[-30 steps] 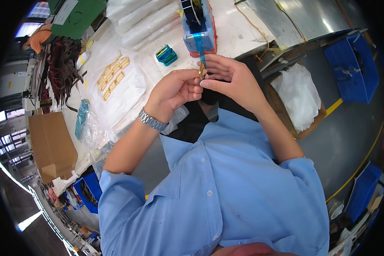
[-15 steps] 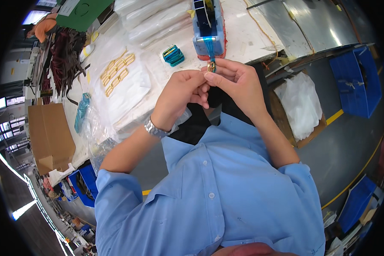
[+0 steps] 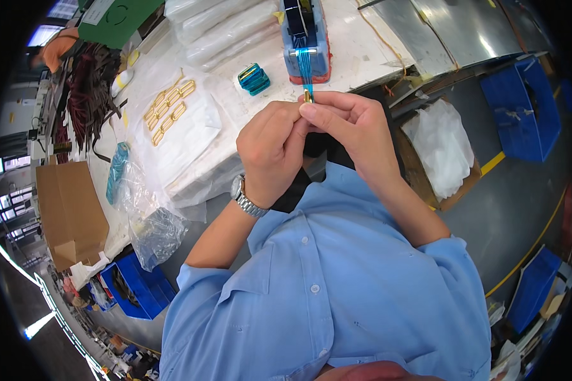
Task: Apply protective blue tape to gold metal buckles to prevent scratching during assembly.
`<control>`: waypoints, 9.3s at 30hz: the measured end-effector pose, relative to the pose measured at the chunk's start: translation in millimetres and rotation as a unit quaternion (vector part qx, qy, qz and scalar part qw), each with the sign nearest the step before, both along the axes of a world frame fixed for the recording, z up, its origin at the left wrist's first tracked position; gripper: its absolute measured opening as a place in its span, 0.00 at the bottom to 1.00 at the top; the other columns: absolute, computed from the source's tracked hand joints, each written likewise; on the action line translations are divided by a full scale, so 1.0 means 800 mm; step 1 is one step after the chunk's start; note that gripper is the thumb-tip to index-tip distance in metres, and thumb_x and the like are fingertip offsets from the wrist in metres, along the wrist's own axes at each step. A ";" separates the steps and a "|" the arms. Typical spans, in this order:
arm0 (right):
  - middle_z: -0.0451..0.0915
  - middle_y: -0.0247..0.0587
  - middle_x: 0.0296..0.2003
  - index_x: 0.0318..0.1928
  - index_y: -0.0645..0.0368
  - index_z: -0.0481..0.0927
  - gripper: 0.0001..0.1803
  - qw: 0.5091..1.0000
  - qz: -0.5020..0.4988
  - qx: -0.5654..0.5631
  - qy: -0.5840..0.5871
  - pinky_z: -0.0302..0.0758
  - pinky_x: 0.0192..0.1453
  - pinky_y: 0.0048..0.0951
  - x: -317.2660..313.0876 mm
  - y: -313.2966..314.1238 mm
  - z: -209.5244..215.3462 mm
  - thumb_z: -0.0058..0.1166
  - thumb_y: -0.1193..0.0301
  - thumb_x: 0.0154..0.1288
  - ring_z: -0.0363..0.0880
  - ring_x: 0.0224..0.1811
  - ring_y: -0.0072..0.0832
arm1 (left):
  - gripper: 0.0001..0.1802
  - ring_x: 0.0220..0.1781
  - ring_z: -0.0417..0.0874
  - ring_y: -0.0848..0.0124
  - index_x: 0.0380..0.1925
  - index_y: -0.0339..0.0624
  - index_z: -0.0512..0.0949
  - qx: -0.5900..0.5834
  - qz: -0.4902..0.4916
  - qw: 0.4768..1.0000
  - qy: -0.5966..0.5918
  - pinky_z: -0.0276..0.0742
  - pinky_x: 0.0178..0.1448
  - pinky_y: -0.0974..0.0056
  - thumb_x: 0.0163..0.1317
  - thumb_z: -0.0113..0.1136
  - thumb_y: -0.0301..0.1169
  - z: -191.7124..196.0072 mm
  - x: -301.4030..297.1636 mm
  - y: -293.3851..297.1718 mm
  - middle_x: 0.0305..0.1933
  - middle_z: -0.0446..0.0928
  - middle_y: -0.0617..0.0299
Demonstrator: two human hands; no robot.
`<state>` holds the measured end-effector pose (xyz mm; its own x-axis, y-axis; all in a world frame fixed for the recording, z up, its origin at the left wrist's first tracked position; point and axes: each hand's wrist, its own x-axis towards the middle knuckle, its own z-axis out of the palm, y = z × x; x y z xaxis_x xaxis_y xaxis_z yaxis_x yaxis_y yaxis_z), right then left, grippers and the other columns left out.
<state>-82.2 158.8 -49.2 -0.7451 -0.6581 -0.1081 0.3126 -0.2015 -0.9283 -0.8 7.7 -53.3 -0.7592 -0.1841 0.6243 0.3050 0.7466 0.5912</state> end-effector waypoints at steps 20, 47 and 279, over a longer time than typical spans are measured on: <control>0.89 0.40 0.41 0.52 0.74 0.86 0.16 0.998 0.005 -0.039 -0.057 0.86 0.54 0.26 0.020 0.001 -0.056 0.52 0.70 0.85 0.88 0.43 0.22 | 0.12 0.24 0.86 0.76 0.37 0.28 0.86 0.352 -0.037 0.887 -0.297 0.81 0.30 0.70 0.76 0.66 0.29 0.000 -0.016 -0.018 0.27 0.85 0.61; 0.92 0.47 0.44 0.59 0.70 0.84 0.24 0.962 -0.045 0.058 0.263 0.84 0.52 0.28 -0.042 -0.014 -0.049 0.73 0.69 0.69 0.92 0.46 0.27 | 0.17 0.22 0.84 0.75 0.33 0.32 0.84 0.362 -0.095 0.813 -0.446 0.82 0.28 0.71 0.74 0.70 0.37 0.025 -0.075 -0.078 0.25 0.79 0.65; 0.86 0.36 0.43 0.47 0.52 0.81 0.25 0.938 0.080 -0.028 -0.336 0.88 0.50 0.41 0.078 -0.079 -0.057 0.60 0.42 0.77 0.89 0.48 0.30 | 0.21 0.47 0.80 0.56 0.50 0.35 0.77 -0.245 0.016 0.963 -0.109 0.76 0.58 0.55 0.57 0.67 0.30 0.004 0.117 -0.019 0.42 0.79 0.54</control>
<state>-20.2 95.7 -94.7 -0.4124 -0.7742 -0.4802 0.8535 -0.1440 -0.5007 93.0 -7.6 -49.7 -0.8808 0.0670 0.4688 0.1858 0.9595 0.2119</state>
